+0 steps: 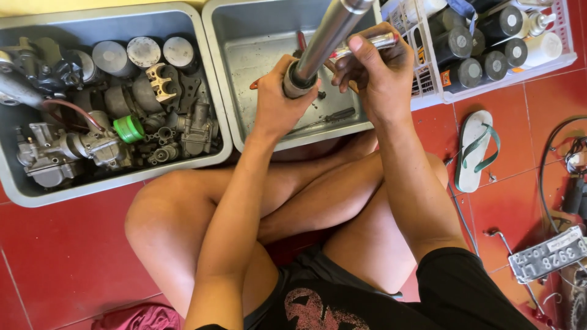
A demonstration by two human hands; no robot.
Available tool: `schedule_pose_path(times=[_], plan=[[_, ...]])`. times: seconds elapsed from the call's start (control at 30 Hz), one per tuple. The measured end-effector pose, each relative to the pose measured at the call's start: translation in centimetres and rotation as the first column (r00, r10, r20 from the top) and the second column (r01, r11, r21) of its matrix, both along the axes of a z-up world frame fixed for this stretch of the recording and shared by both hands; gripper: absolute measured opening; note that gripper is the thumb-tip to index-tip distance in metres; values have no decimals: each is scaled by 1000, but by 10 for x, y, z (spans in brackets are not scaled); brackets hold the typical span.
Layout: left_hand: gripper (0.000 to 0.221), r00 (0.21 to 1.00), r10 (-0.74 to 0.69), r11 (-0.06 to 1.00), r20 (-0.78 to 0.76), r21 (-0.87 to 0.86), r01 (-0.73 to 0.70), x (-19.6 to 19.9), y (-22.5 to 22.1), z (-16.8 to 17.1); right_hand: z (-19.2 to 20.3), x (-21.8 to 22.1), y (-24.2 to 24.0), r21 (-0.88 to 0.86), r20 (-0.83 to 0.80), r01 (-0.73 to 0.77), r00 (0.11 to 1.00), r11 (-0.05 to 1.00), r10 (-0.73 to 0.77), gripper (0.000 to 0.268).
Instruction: Cleaning a motorcycle fork tube with a brush and disassembling components using a screwdriver and hammer.
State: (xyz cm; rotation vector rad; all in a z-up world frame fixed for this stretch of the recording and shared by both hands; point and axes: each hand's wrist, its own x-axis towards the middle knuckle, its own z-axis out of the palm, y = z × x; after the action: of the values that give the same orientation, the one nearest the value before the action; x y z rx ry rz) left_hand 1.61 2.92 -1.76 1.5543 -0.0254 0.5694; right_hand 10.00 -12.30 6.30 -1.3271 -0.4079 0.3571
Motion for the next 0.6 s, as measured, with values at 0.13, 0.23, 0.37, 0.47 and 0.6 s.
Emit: schedule_pose_path(times=[0.13,0.23,0.37,0.47,0.6], plan=[[21,985,173,985,18,4,-173,-3,-6,-7,-3,17,-14,134,-168,241,961,961,-218,23],[19,985,168,986,29,4,-168,-4,-4,-7,-4,34,-28,212,-168,301,948,930,-269,23],[16,983,185,982,3,-46,-185,-7,-4,-5,-18,55,-42,230,-229,317,937,920,-265,24],[18,984,175,981,-10,-77,-176,-7,-5,-8,-19,71,-44,192,-146,260,961,946,-235,17],[19,982,188,981,-12,-55,-188,-9,-6,-6,-25,80,-49,107,-42,282,959,953,-279,17]])
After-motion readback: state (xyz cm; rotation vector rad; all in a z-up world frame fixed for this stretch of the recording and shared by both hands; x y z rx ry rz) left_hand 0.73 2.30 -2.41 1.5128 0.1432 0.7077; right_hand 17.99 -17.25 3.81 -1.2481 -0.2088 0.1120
